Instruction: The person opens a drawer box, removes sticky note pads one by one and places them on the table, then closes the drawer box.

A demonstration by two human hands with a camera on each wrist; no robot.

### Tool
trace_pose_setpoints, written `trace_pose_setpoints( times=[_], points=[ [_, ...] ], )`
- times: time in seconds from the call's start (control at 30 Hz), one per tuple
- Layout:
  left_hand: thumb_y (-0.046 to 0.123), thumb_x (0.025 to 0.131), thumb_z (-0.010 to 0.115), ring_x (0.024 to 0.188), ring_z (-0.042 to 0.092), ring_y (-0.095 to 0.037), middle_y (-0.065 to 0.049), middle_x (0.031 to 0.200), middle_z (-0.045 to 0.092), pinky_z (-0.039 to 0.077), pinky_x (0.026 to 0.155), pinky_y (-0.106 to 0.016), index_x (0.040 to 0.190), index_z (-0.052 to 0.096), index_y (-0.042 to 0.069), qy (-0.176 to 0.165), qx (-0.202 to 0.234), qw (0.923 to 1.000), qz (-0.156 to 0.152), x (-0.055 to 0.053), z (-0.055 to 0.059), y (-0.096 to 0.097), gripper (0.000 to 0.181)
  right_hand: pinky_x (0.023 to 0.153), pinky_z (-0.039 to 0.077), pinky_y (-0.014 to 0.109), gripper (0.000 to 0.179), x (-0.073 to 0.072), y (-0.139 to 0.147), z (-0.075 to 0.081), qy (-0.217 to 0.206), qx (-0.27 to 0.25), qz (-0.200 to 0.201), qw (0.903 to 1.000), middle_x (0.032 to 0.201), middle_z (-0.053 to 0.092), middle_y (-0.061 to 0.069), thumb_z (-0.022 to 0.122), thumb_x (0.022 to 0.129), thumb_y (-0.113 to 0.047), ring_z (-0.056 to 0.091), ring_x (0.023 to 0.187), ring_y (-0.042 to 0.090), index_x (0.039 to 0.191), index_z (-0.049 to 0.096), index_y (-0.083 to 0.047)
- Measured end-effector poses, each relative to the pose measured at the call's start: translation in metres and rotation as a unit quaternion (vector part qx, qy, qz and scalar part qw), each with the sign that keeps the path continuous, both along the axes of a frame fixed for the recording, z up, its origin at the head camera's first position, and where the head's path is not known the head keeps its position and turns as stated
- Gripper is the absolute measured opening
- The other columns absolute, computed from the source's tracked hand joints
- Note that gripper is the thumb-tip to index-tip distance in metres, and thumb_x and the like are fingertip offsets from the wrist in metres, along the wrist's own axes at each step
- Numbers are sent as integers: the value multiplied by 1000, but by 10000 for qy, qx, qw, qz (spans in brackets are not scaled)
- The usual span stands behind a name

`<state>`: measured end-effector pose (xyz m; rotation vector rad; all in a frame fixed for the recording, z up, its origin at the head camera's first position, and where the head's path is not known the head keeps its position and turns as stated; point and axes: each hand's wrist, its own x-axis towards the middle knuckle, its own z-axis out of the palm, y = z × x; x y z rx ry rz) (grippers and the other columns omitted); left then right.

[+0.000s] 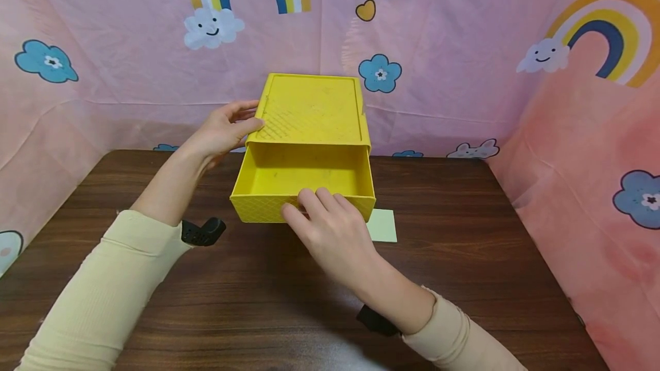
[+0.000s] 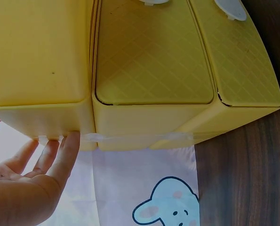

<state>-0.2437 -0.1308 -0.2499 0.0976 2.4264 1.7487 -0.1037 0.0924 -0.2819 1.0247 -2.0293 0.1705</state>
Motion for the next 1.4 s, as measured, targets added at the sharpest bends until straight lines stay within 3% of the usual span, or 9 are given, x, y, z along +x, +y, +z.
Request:
trace_pose_setpoints(
  times=[0.6,0.83,1.4],
  points=[
    [24,91,57,111,51,-19,-6,141,37,48,83,-28,143,34,20,-16,-4,10000,40,-1,0,0,57,49,36,21,18,-22,-2,-1,-128,-19,-203,9997,80,55,2,50,90,-1,45,63,16,90,65,-12],
    [23,90,57,113,50,-20,-6,141,37,48,88,-32,143,34,19,-21,84,10000,26,-1,0,0,57,52,36,21,20,-30,-3,-1,-140,-18,-260,9996,80,54,2,48,89,0,44,63,17,89,64,-11],
    [25,90,57,114,49,-18,-5,142,38,47,84,-28,143,35,19,6,56,10000,50,0,0,1,58,52,35,22,17,-49,-2,-2,-240,-141,-194,9994,79,54,3,52,87,-1,44,65,18,91,65,-11]
  ],
)
